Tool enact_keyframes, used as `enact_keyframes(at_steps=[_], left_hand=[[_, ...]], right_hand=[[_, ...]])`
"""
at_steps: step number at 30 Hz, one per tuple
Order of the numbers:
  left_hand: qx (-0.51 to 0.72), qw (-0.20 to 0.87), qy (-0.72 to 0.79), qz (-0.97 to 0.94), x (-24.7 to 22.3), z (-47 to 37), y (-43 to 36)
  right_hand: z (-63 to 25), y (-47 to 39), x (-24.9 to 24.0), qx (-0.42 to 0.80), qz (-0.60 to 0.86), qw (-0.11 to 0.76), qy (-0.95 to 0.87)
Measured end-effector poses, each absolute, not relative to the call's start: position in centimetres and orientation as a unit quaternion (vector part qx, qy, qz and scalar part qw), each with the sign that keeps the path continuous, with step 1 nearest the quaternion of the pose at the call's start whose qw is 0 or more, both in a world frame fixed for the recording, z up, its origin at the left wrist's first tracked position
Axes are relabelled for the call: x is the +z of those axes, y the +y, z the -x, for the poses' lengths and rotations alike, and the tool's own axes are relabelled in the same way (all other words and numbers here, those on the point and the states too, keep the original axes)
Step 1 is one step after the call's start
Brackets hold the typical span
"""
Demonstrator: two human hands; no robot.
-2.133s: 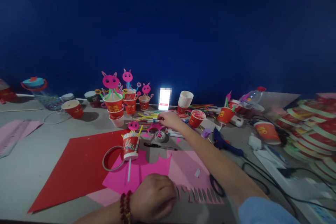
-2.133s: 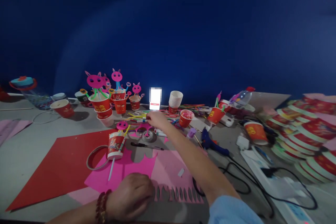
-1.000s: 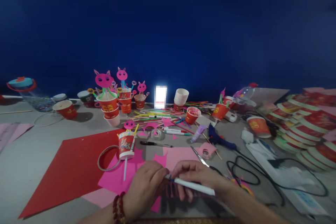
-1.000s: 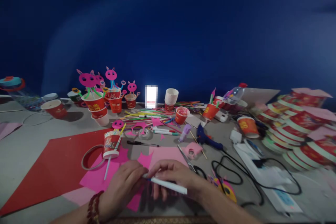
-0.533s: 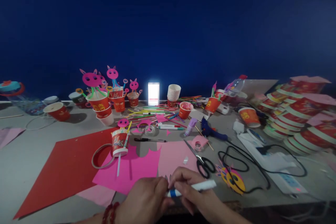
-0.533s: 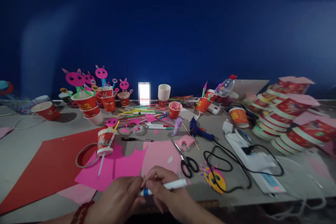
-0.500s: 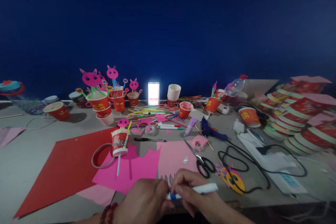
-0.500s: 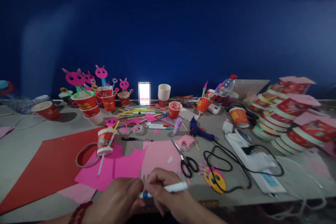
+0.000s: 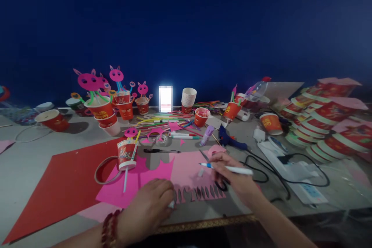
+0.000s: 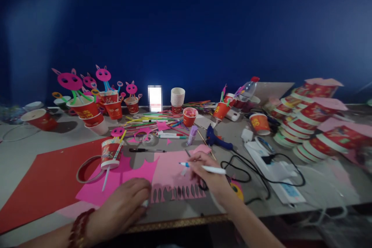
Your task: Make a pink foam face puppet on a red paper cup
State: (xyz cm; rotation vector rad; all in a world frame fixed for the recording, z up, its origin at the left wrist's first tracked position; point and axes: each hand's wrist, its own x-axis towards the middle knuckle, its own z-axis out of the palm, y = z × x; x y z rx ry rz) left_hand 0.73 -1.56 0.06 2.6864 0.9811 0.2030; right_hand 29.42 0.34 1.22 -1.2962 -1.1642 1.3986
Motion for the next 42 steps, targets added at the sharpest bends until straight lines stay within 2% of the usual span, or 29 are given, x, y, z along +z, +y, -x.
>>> enact_keyframes(at_steps=[4, 7, 19, 42], left_hand=[[0.087, 0.013, 0.286, -0.954, -2.2, -2.5, 0.0], [0.080, -0.015, 0.289, -0.954, -3.9, -2.2, 0.5], [0.081, 0.050, 0.303, -0.948, -4.3, -2.1, 1.1], [0.064, 0.053, 0.310, -0.947, -4.6, -2.3, 0.7]], right_hand=[[-26.2, 2.3, -1.3, 0.544, 0.501, 0.414, -0.531], [-25.1, 3.4, -2.5, 0.464, 0.488, 0.430, -0.602], [-23.2, 3.9, -3.9, 0.375, 0.494, 0.426, -0.659], [-23.4, 4.1, -5.0, 0.362, 0.499, 0.373, -0.694]])
